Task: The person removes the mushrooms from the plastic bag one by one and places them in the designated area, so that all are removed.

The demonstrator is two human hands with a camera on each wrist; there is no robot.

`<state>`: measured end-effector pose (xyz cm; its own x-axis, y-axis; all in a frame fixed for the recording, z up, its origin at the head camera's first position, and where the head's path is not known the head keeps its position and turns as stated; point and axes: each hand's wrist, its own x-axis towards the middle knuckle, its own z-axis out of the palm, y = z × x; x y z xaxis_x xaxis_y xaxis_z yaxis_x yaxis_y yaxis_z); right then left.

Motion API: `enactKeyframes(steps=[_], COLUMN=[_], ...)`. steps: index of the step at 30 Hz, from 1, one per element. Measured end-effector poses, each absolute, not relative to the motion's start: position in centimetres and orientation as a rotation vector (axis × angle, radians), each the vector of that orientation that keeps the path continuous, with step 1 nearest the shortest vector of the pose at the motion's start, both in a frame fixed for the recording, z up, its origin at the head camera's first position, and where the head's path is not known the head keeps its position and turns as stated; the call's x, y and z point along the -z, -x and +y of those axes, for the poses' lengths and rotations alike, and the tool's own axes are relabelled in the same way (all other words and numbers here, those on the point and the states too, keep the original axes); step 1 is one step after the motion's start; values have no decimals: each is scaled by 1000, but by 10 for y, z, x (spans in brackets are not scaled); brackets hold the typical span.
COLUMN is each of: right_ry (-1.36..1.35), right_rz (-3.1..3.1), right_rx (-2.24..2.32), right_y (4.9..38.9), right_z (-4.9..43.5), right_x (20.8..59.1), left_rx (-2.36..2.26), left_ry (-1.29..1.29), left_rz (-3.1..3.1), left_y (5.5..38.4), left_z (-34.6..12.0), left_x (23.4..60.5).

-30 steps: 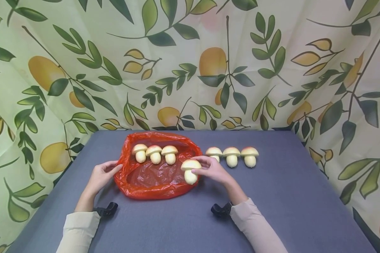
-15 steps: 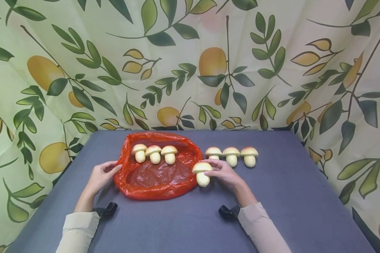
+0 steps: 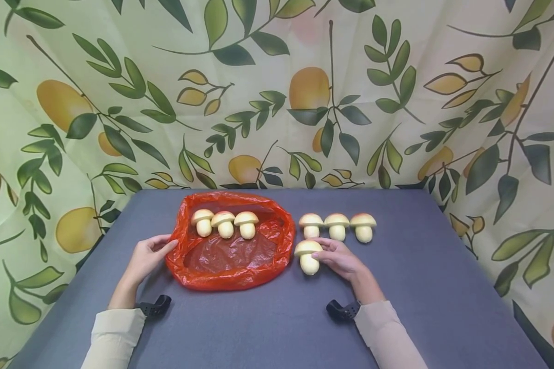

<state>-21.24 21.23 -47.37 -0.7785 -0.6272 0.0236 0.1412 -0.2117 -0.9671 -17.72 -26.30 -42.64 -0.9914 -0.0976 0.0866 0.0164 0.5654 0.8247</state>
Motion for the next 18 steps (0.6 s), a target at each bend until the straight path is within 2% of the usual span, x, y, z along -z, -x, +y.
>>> enactKeyframes(steps=[9, 18], right_ry=[500, 405], right_rz=[1659, 1782], right_rx=[1964, 1899], right_y=[214, 216], right_z=[219, 220], right_x=[475, 473], left_rx=[1439, 1413], left_ry=[36, -63], left_rz=[-2581, -2665], left_y=[175, 178], left_z=[-264, -264], left_x=[429, 426])
